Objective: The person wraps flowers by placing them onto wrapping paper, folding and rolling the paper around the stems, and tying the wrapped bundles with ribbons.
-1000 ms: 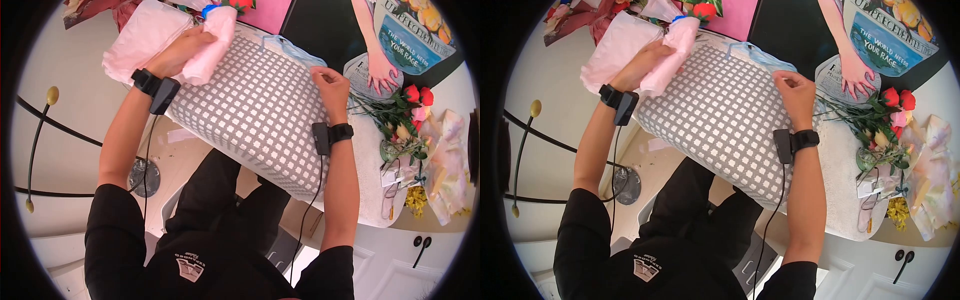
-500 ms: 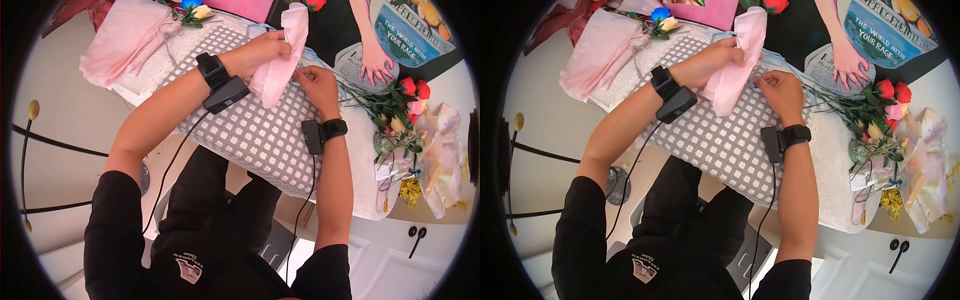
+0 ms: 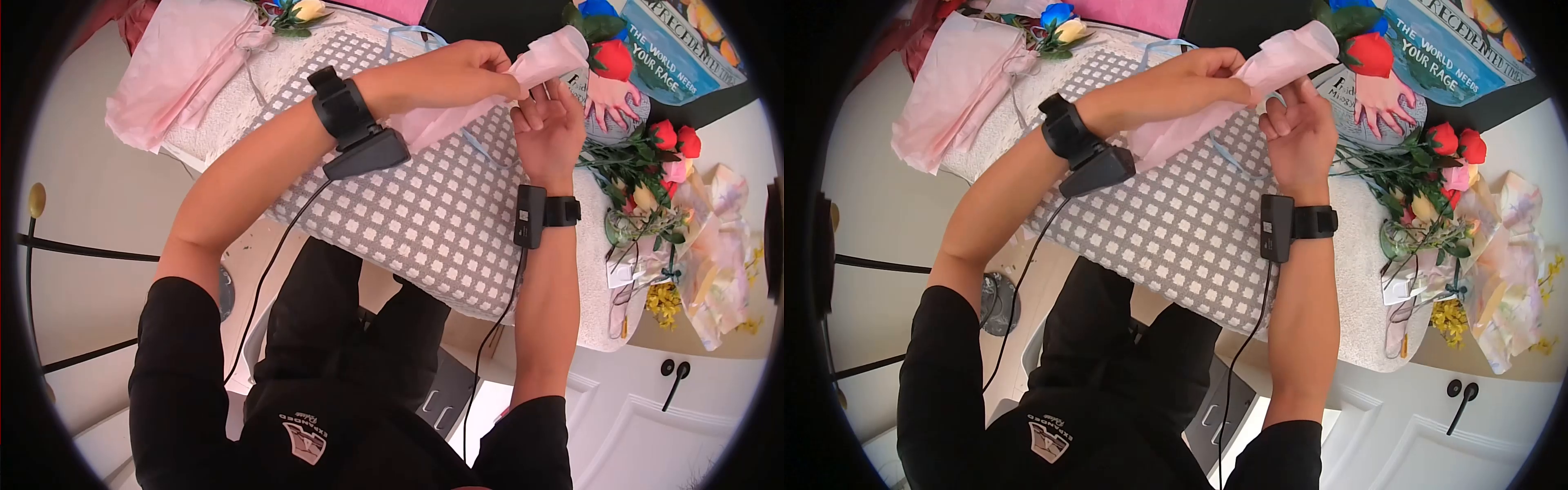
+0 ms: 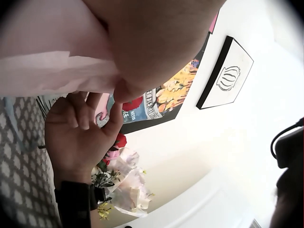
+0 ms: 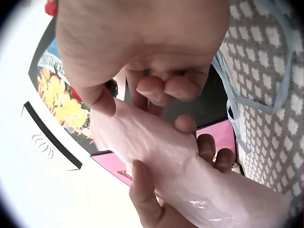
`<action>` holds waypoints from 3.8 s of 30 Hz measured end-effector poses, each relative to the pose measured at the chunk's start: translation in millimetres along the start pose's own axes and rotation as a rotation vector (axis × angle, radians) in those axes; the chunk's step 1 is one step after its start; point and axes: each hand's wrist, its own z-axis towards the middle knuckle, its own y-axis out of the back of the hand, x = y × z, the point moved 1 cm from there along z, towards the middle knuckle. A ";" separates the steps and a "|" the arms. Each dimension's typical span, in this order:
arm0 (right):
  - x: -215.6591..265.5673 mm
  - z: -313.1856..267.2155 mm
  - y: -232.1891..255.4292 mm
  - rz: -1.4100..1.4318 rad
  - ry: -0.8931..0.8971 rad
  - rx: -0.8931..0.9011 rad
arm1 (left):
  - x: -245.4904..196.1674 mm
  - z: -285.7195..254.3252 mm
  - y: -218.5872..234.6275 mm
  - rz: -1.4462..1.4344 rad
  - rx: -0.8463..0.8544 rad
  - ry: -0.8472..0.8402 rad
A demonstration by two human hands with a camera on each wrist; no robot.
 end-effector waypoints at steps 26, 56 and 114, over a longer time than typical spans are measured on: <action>-23.7 1.7 -10.0 -0.317 -0.003 -0.122 | 27.7 -17.7 0.1 -0.324 0.124 0.231; -26.1 8.2 2.8 -0.083 0.040 -0.264 | 27.1 -16.5 7.0 -0.661 0.459 0.484; -31.8 2.7 -17.2 -0.701 0.089 -0.446 | 51.1 -9.0 1.1 -0.204 -0.161 -0.009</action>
